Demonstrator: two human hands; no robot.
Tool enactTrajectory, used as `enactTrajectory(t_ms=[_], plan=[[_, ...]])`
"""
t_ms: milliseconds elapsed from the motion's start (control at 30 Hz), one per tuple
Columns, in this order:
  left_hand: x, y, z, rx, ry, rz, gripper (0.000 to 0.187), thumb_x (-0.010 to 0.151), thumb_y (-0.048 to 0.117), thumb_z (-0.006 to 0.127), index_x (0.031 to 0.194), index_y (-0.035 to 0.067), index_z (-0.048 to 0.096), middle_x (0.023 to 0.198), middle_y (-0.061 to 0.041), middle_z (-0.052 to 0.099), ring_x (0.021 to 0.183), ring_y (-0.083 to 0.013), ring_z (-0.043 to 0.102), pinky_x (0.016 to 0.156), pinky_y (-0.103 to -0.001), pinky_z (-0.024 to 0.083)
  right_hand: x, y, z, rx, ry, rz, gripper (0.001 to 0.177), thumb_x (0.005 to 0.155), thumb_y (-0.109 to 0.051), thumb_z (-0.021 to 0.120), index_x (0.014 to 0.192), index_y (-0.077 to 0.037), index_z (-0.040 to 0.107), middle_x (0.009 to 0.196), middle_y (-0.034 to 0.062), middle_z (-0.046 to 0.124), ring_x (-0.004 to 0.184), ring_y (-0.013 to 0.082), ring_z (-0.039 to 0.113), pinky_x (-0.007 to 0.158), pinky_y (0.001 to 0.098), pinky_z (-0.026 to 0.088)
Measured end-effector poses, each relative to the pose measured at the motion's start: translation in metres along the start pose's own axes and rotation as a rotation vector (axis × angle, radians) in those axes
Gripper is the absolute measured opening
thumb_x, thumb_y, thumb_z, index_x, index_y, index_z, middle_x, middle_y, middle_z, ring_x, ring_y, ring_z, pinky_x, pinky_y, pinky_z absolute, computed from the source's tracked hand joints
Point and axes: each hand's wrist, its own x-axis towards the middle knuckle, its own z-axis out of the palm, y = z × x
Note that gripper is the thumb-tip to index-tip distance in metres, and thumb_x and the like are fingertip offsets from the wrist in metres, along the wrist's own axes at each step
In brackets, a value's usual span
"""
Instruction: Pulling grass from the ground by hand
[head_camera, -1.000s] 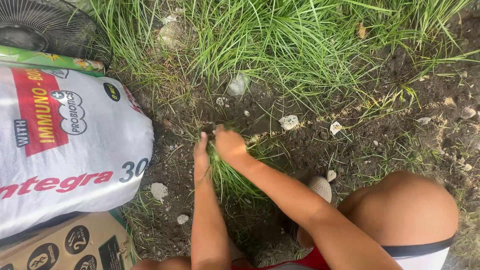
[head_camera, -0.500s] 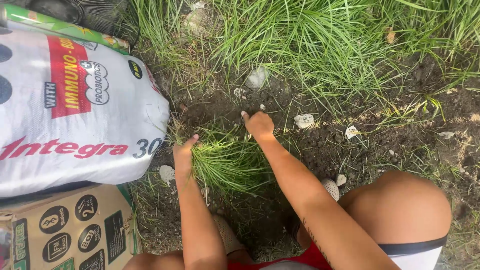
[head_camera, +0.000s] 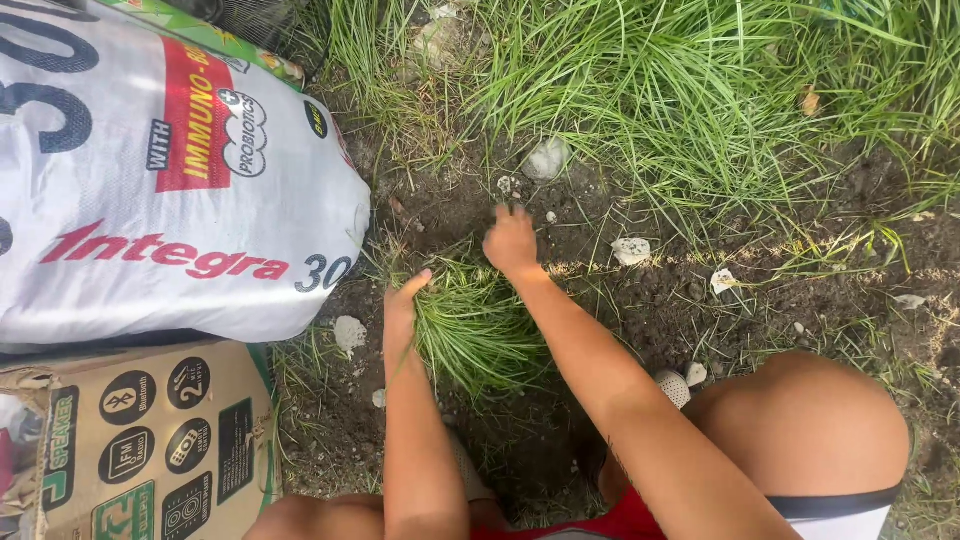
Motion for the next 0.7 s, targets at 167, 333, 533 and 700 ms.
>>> enactTrajectory(t_ms=[167,333,533,700], plan=[[-0.002,0.025,-0.013,-0.116,-0.008,0.015,0.056,0.079,0.018,0.080,0.129,-0.001,0.061,0.103,-0.012,0.066,0.083,-0.0229,0.065,0.070,-0.038,0.053,0.010,0.024,0.015,-0.517,0.389,-0.271,0.043,0.077,-0.018,0.063,0.116,0.000,0.069,0.127,0.0270,0.063,0.113,0.0466,0.060,0.089,0.0591,0.047],[0.006,0.032,-0.009,-0.071,0.031,0.003,0.051,0.076,0.017,0.079,0.124,0.004,0.064,0.100,-0.006,0.066,0.079,-0.0198,0.062,0.067,-0.037,0.051,0.018,0.006,-0.003,-0.684,-0.292,0.041,0.034,0.093,-0.022,0.060,0.124,-0.011,0.068,0.131,0.0143,0.064,0.123,0.0359,0.061,0.107,0.0571,0.045],[0.035,-0.008,0.000,0.212,-0.021,0.040,0.050,0.078,0.020,0.079,0.124,0.004,0.066,0.112,-0.007,0.072,0.099,-0.0176,0.067,0.091,-0.033,0.048,0.036,0.050,-0.054,-0.469,0.235,0.151,0.038,0.096,-0.031,0.061,0.124,-0.005,0.065,0.132,0.0184,0.059,0.118,0.0395,0.064,0.093,0.0530,0.055],[0.044,-0.037,0.040,0.167,-0.169,-0.004,0.053,0.076,0.019,0.081,0.124,0.002,0.065,0.113,-0.008,0.071,0.104,-0.0230,0.065,0.096,-0.037,0.047,0.045,0.122,-0.109,-0.587,0.185,0.380,0.068,0.095,-0.024,0.055,0.156,-0.011,0.029,0.155,0.0158,0.033,0.121,0.0403,0.057,0.091,0.0526,0.054]])
